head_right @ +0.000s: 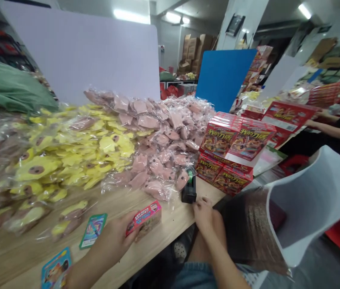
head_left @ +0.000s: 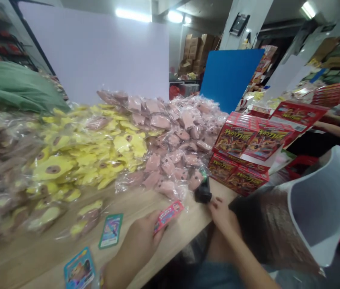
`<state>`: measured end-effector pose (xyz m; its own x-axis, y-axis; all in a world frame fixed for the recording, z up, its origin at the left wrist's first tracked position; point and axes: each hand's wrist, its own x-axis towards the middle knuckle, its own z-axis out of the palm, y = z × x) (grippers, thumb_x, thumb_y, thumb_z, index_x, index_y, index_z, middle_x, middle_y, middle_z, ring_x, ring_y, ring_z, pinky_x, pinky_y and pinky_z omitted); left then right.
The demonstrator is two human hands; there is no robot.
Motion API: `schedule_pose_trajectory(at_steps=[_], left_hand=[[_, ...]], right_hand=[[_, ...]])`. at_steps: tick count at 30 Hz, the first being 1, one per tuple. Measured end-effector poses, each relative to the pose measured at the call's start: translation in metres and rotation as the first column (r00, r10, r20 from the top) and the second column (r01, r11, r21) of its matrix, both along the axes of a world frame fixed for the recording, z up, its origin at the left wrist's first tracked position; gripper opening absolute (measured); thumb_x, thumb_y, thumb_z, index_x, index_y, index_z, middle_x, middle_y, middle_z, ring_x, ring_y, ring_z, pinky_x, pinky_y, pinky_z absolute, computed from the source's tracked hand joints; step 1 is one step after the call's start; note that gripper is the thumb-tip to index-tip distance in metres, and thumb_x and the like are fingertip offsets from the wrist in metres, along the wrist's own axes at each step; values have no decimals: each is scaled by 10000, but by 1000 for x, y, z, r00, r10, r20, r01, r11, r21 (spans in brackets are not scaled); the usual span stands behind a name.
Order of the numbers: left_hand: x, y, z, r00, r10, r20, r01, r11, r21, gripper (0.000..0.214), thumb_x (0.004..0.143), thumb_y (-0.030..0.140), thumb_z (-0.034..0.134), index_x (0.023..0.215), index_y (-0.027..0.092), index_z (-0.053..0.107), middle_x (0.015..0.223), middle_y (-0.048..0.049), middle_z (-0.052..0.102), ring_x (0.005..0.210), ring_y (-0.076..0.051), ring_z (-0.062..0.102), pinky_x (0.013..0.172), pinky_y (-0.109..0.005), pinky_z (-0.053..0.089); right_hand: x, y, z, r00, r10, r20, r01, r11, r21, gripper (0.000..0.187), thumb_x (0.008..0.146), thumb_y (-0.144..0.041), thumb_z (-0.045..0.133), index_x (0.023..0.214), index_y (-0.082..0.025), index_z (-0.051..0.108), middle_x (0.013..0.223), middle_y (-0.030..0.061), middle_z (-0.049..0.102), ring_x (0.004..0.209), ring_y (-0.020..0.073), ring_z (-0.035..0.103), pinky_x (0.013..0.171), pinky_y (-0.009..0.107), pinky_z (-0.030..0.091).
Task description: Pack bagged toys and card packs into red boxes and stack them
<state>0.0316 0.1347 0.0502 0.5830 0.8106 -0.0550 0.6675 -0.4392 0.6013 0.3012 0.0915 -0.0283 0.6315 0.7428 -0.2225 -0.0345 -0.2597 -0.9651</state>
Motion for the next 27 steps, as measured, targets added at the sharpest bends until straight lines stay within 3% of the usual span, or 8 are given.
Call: schedule_pose_trajectory(at_steps=[7,11,15,17,21,23,26,27], left_hand=[[14,-14,2,995,62,-79,-62,998,4,216,837,201,421,1025,190,528,891,-63,647,791,-226,620,665,-290,444],[14,-20,-1,996,45,-72,-43,999,24,232,823,178,439,1049,176,494,946,-77,627,823,-217,614,695,-284,454],[16,-24,-4,999,39,-21,-39,999,-4,305,780,213,525,1077,191,462,948,-67,629,847,-219,612,707,-275,461],[13,-27,0,999,44,8,-43,999,-25,383,771,255,552,1125,179,427,918,-70,638,814,-226,620,665,-273,467],[-53,-27,25,991,114,64,-117,992,52,659,743,332,604,1300,192,280,1112,-103,581,986,-226,573,820,-291,451],[-121,-33,43,887,461,6,-449,862,236,661,756,421,569,1302,168,295,1290,-148,438,1185,-268,421,980,-359,337],[-221,-49,54,300,948,-110,-833,316,453,918,670,567,577,1347,77,197,1425,-263,103,1300,-430,82,1001,-593,123],[-244,-53,52,173,965,-197,-879,242,412,993,612,605,603,1342,60,208,1422,-290,52,1285,-476,37,965,-648,82]], right_hand=[[-103,-17,55,909,368,-194,-357,930,89,363,702,-469,569,501,-178,485,503,-15,473,519,120,439,527,239,374],[-134,-11,34,955,283,-82,-285,959,-6,474,687,-604,505,471,-190,421,403,-53,352,394,84,315,406,226,278],[-105,-27,10,925,243,291,-245,969,-29,502,645,-656,495,513,-172,505,498,23,506,498,163,476,478,280,380],[-88,-28,23,723,236,649,-348,937,46,444,719,-571,492,781,-147,610,788,103,632,757,237,572,672,347,442],[-83,8,64,-154,345,926,-715,608,-345,490,687,-501,610,1023,-144,599,955,156,644,898,308,584,757,425,438],[-92,29,75,-384,337,860,-652,561,-511,448,698,-498,612,933,-117,630,837,162,665,768,308,624,651,401,465],[-105,47,80,-512,356,782,-563,548,-618,429,751,-496,554,893,-99,635,722,149,670,640,304,639,549,377,465],[-107,49,81,-530,357,769,-557,538,-633,419,764,-479,547,920,-99,629,723,144,673,637,303,642,542,373,466]])
